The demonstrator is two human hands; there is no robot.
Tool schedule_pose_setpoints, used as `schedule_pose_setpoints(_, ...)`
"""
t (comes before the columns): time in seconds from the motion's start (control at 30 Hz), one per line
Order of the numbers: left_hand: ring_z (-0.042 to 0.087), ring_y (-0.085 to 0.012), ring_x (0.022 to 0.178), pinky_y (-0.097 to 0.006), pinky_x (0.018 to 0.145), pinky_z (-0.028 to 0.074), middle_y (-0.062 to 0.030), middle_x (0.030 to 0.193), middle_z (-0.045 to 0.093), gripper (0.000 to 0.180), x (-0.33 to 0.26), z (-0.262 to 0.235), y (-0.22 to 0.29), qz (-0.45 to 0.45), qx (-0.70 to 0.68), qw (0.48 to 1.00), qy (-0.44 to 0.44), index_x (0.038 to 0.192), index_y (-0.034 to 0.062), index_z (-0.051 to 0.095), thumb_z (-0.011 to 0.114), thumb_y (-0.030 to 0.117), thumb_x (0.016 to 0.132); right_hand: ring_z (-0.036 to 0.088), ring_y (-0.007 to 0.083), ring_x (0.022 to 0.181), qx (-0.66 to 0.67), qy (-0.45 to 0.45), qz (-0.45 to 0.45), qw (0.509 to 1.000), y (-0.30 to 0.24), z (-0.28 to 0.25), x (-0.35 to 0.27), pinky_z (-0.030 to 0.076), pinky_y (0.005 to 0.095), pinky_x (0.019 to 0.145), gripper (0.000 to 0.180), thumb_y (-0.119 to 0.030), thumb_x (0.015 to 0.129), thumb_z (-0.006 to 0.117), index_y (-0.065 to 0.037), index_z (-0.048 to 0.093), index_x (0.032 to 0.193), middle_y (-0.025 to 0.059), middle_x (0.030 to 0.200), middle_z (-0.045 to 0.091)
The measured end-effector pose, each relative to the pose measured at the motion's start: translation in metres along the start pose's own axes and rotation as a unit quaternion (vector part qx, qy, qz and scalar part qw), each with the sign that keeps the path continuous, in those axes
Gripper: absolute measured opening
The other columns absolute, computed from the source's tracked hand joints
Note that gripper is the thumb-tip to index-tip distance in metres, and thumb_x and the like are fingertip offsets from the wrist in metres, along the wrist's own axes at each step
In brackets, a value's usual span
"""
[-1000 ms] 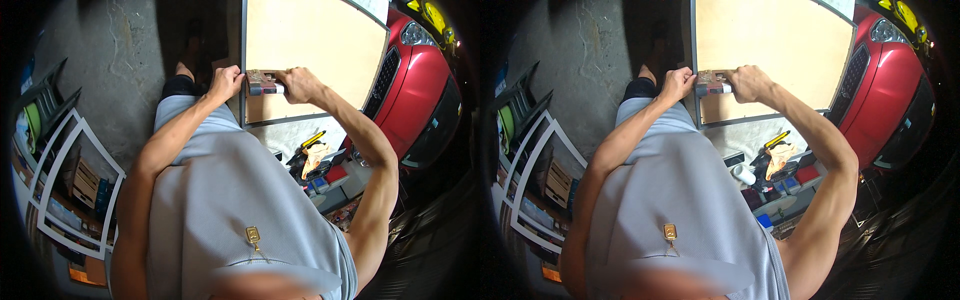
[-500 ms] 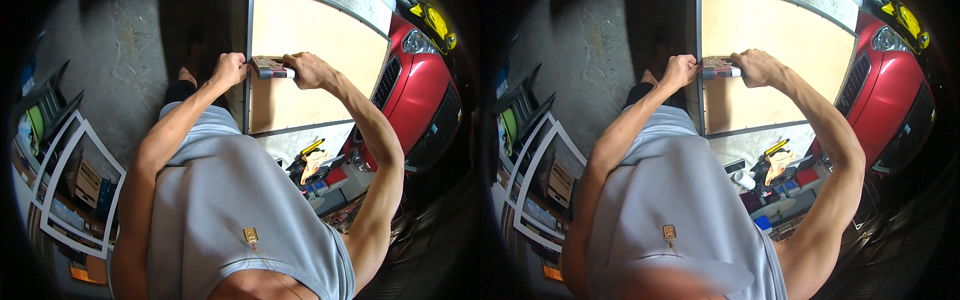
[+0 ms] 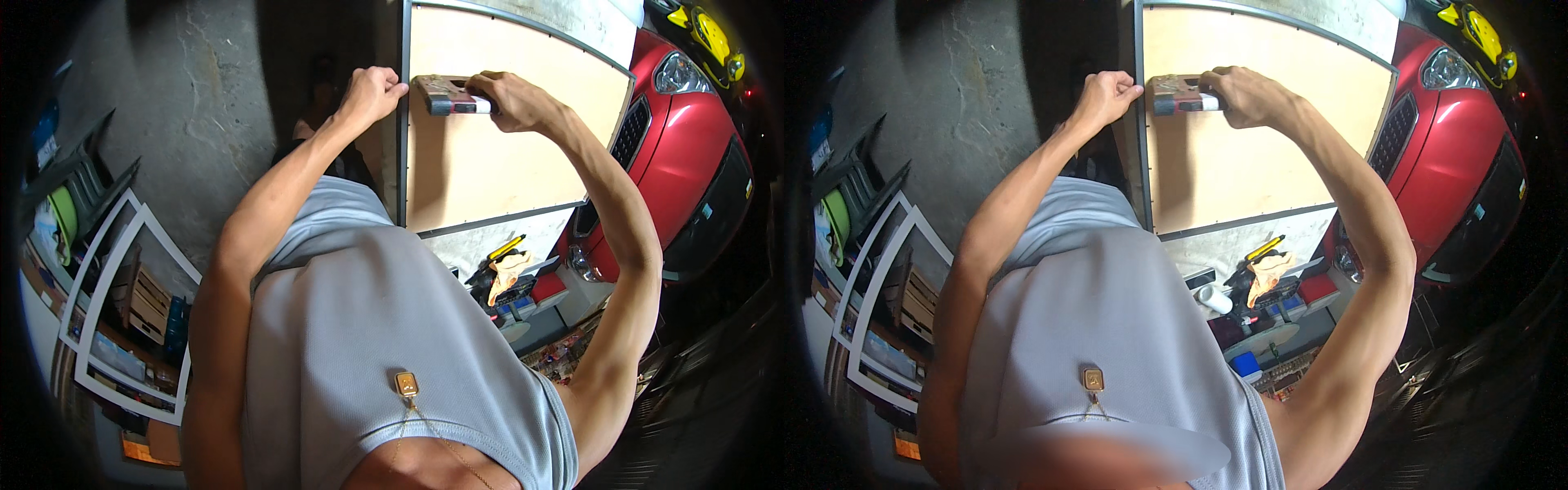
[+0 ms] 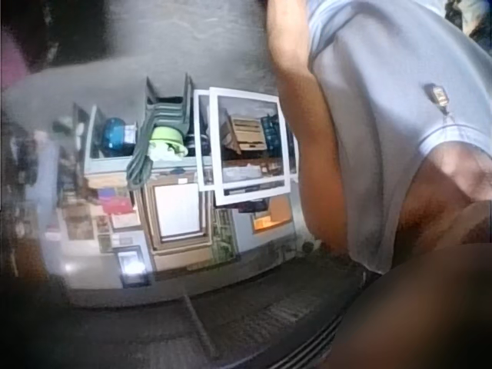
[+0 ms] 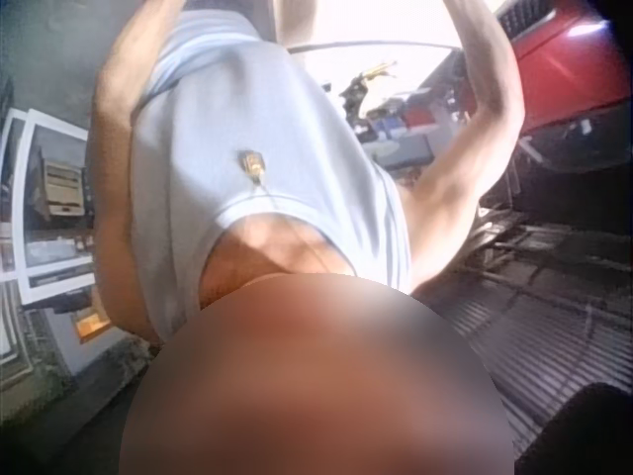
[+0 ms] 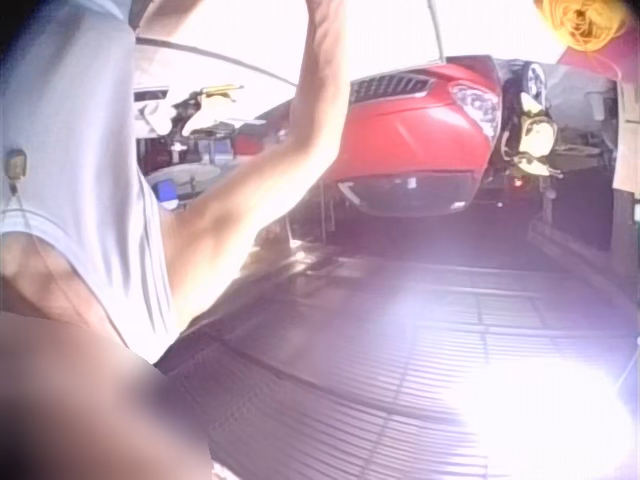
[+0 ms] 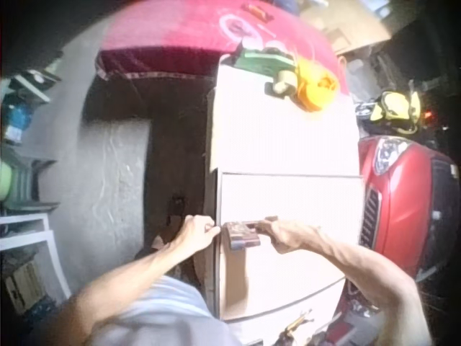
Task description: The person applies brown edge banding to the perimeter of a light-colored wooden panel. They use a utility knife to cut the banding to length, press it along the edges, and smooth it with a cloth. The panel rests on a workbench in a cluttered garage.
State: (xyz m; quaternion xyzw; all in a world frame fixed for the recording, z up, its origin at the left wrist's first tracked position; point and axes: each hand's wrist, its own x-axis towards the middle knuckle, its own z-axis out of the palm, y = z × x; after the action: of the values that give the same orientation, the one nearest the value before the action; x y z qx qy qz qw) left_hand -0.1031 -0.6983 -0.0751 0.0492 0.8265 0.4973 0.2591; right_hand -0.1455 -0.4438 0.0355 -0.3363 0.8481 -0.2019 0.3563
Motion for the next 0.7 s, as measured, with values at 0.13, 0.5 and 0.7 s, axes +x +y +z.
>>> schedule_pose_setpoints(0.13, 0.067, -0.0140, 0.058, -0.029, 0.053, 0.049, -0.0159, 0.064, 0.067, 0.018, 0.007, 0.002, -0.003, -0.013, -0.022, 0.999, -0.041, 0.082, -0.0046, 0.067, 0.071, 0.013, 0.085, 0.067, 0.0387, 0.069, -0.061, -0.094, 0.088, 0.990, -0.006, -0.008, 0.016, 0.057, 0.0452, 0.066, 0.049, 0.004, 0.066, 0.051, 0.009, 0.058, 0.114, 0.0255, 0.079, 0.067)
schedule_pose_setpoints(0.5, 0.074, -0.0242, 0.083, -0.032, 0.076, 0.059, -0.0210, 0.089, 0.072, 0.034, 0.045, -0.032, 0.013, -0.022, 0.008, 1.000, 0.000, 0.102, -0.0038, 0.070, 0.077, 0.022, 0.080, 0.066, 0.0374, 0.071, 0.005, -0.030, 0.040, 0.999, 0.030, -0.053, 0.024, 0.056, 0.0429, 0.067, 0.048, 0.006, 0.061, 0.050, 0.010, 0.059, 0.108, 0.0254, 0.087, 0.066)
schedule_pose_setpoints(0.7, 0.074, -0.0220, 0.075, -0.031, 0.068, 0.058, -0.0177, 0.081, 0.073, 0.024, 0.085, -0.041, 0.008, 0.010, -0.048, 0.999, 0.005, 0.094, -0.0058, 0.069, 0.074, 0.014, 0.082, 0.062, 0.0369, 0.060, 0.022, -0.025, -0.002, 0.999, 0.049, -0.062, 0.057, 0.050, 0.0458, 0.055, 0.043, 0.009, 0.065, 0.047, 0.009, 0.059, 0.106, 0.0254, 0.075, 0.063)
